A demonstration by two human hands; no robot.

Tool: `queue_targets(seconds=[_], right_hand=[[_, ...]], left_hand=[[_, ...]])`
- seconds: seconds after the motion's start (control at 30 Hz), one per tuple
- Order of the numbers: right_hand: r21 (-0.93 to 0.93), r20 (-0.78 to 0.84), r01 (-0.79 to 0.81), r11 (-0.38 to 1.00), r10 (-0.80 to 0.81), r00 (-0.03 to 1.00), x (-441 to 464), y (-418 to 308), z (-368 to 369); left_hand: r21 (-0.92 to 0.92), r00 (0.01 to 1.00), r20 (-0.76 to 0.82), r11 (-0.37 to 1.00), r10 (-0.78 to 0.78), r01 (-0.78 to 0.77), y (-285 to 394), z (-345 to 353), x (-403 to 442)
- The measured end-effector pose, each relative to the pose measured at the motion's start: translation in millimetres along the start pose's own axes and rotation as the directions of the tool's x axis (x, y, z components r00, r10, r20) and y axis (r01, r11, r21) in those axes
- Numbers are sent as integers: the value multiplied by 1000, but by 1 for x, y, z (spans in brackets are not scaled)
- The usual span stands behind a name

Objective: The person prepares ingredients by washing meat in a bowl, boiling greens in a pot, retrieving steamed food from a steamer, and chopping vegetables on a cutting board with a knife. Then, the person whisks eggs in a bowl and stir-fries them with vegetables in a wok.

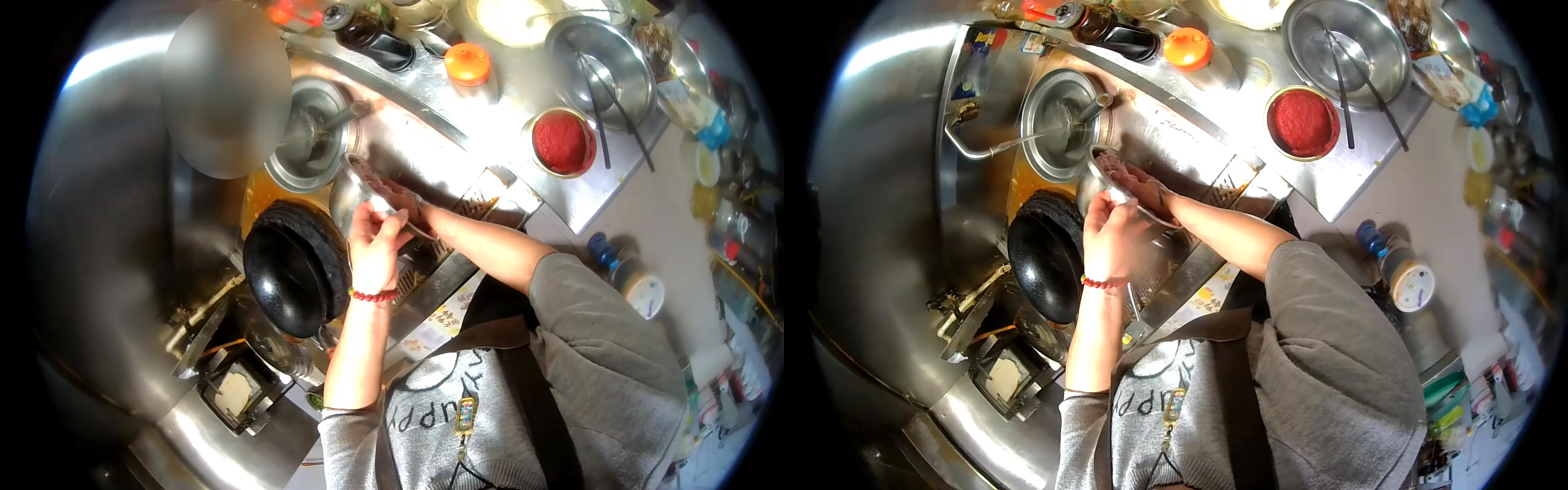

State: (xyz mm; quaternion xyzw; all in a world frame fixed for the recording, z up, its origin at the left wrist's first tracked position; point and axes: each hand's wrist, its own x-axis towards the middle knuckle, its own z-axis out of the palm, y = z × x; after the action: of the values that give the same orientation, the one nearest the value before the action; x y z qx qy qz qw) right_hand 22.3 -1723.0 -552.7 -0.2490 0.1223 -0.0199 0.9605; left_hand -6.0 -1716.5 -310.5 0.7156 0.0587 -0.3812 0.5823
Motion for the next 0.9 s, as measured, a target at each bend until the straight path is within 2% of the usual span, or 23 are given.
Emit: queue_targets(seconds=[0.07, 0.1, 0.13, 0.17, 0.2, 0.23, 0.27, 0.33, 0.43, 0.47, 0.5, 0.53, 0.6, 0.63, 0.67, 0.7, 0.73, 0.77, 0.83, 0.87, 0.9], right_hand=[[-274, -39, 81, 958, -95, 995, -5, -18, 5], [-436, -238, -155, 887, 52, 970, -27, -50, 30], [-713, -201, -146, 686, 0, 980, -28, -56, 28], [-844, -197, -192, 500, 43, 980, -32, -66, 35], [-934, -200, -216, 284, 84, 976, -34, -74, 42], [-978, -190, -193, 77, 51, 980, -33, -68, 47], [-975, -203, -209, 71, 78, 976, -35, -71, 58], [-972, -221, -229, 49, 136, 966, -40, -79, 79], [-978, 8, 42, -203, 166, 986, -28, -17, 43], [-920, 157, 186, -344, 110, 981, -30, -3, 32], [-819, 301, 286, -497, 52, 952, -33, 10, 20], [-787, 254, 313, -532, 184, 950, -37, -3, 31], [-729, 112, 368, -577, 430, 896, -54, -58, 96], [-619, 59, 448, -645, 530, 846, -59, -80, 128], [-531, 87, 511, -676, 557, 826, -56, -82, 130], [-633, 141, 513, -580, 564, 813, -51, -83, 128], [-720, 198, 508, -473, 562, 803, -42, -86, 126], [-710, 110, 465, -529, 569, 815, -31, -95, 135], [-671, -67, 377, -638, 559, 827, -5, -113, 152], [-576, 373, 566, -590, 426, 824, 16, -122, 122], [-672, 357, 496, -550, 346, 868, 31, -139, 129]], left_hand=[[-138, 998, 70, 990, -1, 11, -14, -39, 1], [-274, 996, 86, 961, -8, 32, -20, -55, -2], [-404, 995, 101, 913, -11, 51, -28, -69, -7], [-494, 998, 60, 868, -12, 40, -52, -90, -6], [-488, 992, 95, 873, 89, -31, -64, -103, -11], [-562, 998, 31, 827, 47, -21, -66, -102, -14], [-637, 1000, -28, 770, -6, -13, -70, -100, -18], [-595, 980, -68, 782, 185, -188, -109, -122, -7], [-671, 981, -166, 717, 101, -188, -144, -132, -6], [-698, 980, -191, 694, 57, -176, -155, -131, -6], [-690, 974, -212, 694, 80, -207, -165, -129, -5], [-626, 964, -214, 735, 160, -261, -181, -130, 4], [-605, 974, -159, 765, 159, -223, -183, -130, 8], [-748, 963, -133, 614, 233, -252, -165, -114, 6], [-766, 988, -114, 623, 108, -157, -178, -118, 16], [-328, 954, -188, 901, 232, -284, -195, -116, 22], [206, 909, -190, 920, 371, -333, -202, -112, 25], [173, 892, -218, 915, 396, -364, -196, -105, 24], [466, 827, -189, 790, 529, -399, -199, -102, 27], [599, 797, -163, 700, 582, -389, -203, -103, 27], [528, 874, -122, 777, 470, -344, -212, -110, 29]])
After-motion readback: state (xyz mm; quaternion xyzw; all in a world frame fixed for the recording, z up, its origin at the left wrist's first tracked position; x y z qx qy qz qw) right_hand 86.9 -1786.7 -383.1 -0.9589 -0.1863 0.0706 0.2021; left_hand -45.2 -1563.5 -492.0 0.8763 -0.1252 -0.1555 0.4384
